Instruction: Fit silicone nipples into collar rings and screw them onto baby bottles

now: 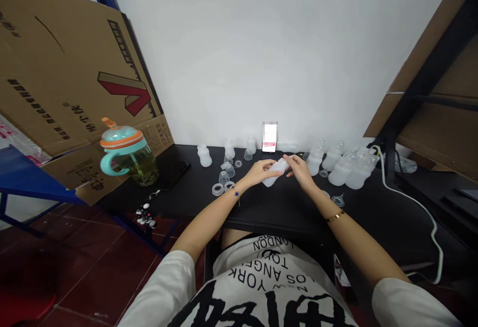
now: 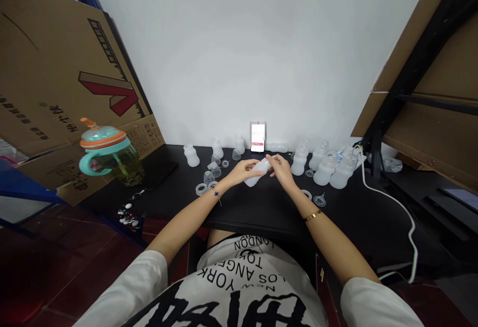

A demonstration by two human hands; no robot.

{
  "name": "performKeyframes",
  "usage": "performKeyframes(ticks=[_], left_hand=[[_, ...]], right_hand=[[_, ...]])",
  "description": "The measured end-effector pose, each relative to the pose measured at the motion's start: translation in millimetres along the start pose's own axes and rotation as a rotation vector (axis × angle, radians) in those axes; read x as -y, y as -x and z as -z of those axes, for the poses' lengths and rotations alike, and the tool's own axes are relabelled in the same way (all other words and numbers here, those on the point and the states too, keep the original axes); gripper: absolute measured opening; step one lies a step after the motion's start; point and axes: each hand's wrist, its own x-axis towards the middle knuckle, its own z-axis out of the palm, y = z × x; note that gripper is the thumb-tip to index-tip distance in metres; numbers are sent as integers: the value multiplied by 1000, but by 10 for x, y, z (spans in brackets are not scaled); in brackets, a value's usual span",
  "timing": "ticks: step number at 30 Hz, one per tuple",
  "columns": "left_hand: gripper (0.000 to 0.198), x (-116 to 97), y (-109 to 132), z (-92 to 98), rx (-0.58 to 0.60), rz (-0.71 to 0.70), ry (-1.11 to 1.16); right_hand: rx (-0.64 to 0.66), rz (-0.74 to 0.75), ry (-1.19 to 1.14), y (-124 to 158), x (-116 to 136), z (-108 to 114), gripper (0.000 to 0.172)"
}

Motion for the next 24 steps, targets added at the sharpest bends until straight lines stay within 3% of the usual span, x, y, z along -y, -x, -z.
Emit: performKeyframes(ticks=[8,24], left_hand=[[52,-5,-16,5,-12,6,48],[50,-7,-17,6,-24,16,77]], right_hand=[[53,10,-43,-6,-28,-18,47],[30,31,-96,-6,-19,-19,47]])
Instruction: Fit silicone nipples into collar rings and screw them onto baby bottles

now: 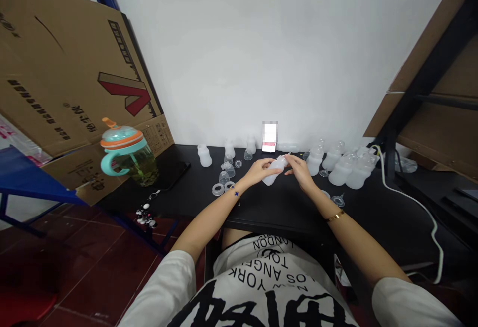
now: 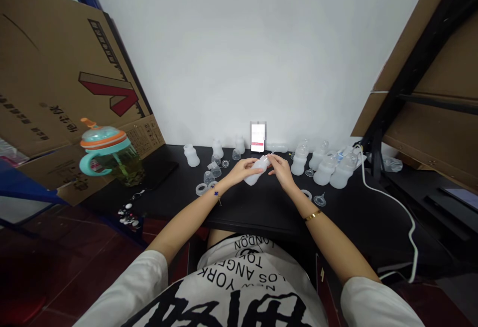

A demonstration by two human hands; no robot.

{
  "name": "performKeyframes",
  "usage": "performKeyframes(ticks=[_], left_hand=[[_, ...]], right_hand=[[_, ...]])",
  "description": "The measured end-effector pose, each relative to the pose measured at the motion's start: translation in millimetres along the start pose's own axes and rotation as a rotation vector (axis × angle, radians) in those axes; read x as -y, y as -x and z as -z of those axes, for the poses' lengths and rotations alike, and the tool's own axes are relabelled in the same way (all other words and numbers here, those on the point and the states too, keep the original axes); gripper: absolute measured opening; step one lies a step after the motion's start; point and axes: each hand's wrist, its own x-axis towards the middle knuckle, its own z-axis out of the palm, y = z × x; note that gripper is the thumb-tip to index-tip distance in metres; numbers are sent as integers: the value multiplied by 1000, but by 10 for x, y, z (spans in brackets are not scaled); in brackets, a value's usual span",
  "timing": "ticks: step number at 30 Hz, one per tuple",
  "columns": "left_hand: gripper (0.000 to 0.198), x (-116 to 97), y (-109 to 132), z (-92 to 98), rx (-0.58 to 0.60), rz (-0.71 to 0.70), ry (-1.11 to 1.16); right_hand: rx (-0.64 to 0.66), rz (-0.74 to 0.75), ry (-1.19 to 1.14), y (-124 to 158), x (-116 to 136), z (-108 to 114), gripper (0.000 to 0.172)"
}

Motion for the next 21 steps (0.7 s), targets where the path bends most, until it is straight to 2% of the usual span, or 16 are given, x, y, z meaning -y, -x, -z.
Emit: performKeyframes(ticks=[21], left_hand=[[54,39,16,1,-3,-34,-110]], right_hand=[[-1,15,71,-14,-23,39,50]])
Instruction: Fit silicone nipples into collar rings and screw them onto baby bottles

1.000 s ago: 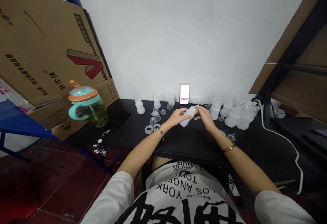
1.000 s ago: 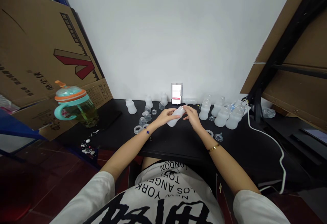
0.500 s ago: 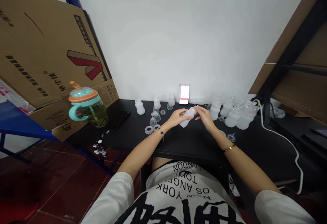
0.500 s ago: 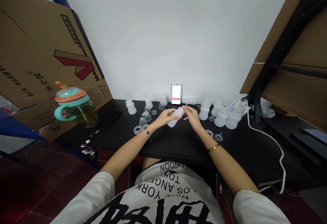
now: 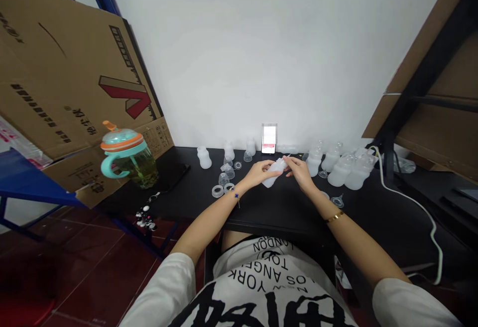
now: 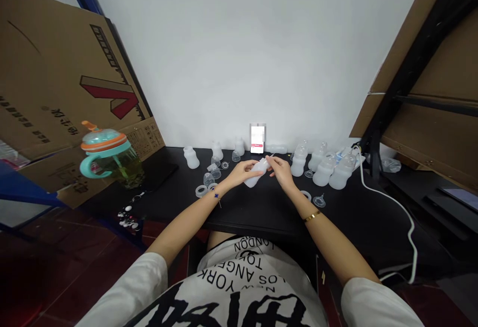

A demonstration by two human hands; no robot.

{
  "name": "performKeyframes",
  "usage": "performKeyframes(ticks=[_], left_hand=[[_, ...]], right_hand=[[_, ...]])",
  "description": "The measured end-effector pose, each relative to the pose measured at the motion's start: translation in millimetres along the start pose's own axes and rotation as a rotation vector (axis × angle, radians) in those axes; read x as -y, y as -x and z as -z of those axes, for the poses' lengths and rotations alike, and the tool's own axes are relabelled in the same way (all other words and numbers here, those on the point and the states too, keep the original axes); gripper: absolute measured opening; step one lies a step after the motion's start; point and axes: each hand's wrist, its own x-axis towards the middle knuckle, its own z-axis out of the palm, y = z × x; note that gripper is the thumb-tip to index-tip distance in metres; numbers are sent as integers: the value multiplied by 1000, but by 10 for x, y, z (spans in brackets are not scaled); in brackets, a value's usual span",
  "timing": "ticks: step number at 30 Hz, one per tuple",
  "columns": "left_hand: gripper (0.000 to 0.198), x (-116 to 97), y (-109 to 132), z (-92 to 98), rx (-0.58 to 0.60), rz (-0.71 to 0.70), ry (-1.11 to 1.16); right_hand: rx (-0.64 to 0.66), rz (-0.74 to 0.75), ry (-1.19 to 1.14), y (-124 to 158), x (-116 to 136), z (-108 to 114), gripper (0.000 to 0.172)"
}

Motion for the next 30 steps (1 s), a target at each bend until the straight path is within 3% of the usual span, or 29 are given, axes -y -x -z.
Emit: performKeyframes(ticks=[19,30], left_hand=[[59,-37,39,-9,-64,-30,-265],[55,-8,10,-11,-29,-34,-88]], right_hand=[[-5,18,79,-5,-43,7,50],[9,7,14,19,-5,-24,52]])
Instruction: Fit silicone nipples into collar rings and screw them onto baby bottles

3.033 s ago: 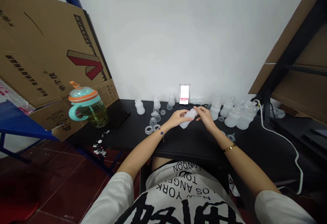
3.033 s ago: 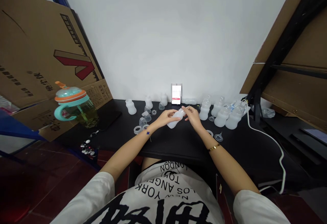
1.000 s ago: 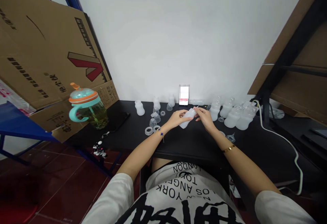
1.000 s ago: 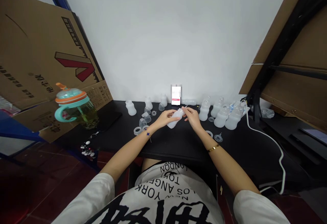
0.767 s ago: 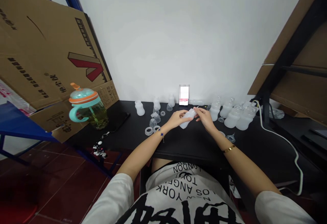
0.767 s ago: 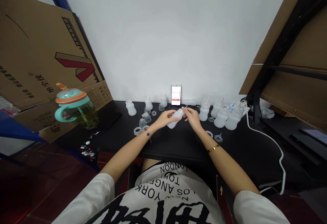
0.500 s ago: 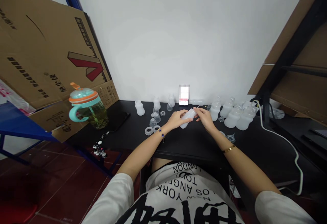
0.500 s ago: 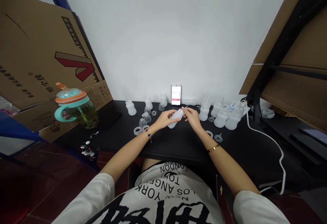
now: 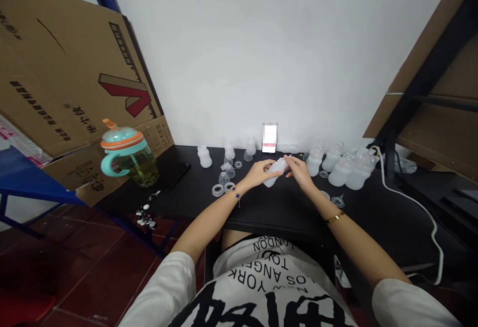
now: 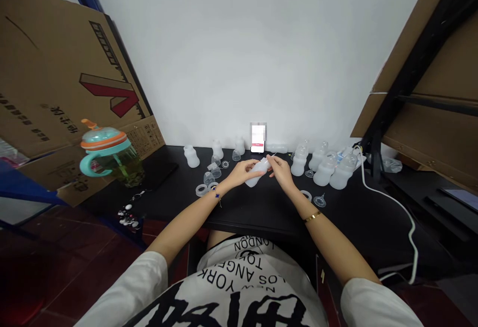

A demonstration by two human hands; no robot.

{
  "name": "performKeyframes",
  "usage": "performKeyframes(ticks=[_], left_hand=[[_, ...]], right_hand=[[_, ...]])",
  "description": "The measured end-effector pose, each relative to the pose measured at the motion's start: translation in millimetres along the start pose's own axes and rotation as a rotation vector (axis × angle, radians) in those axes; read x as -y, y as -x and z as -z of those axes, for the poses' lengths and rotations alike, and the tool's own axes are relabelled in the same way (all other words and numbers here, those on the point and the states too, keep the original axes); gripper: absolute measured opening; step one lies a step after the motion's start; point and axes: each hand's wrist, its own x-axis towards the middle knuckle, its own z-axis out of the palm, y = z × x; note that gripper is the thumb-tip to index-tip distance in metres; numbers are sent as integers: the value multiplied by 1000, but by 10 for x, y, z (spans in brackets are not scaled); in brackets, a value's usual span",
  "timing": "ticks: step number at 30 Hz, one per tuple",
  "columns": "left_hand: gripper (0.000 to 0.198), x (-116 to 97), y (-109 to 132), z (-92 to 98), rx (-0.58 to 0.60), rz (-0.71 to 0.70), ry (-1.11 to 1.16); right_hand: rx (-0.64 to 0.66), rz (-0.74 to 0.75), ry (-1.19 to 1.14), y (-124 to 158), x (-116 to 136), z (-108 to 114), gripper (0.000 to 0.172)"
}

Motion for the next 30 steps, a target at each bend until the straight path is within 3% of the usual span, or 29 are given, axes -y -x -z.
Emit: performKeyframes(ticks=[7,15,30], left_hand=[[51,-41,-8,-1,72,50,207],[56,-65,-21,20,155,115,348],[56,-8,2,-12,71,14,154]], right_hand=[[-6,-68,-74,23,72,-33,53],[82,-73,-134,54,108,-24,51],[50,-82,-110,26,65,-34,51]])
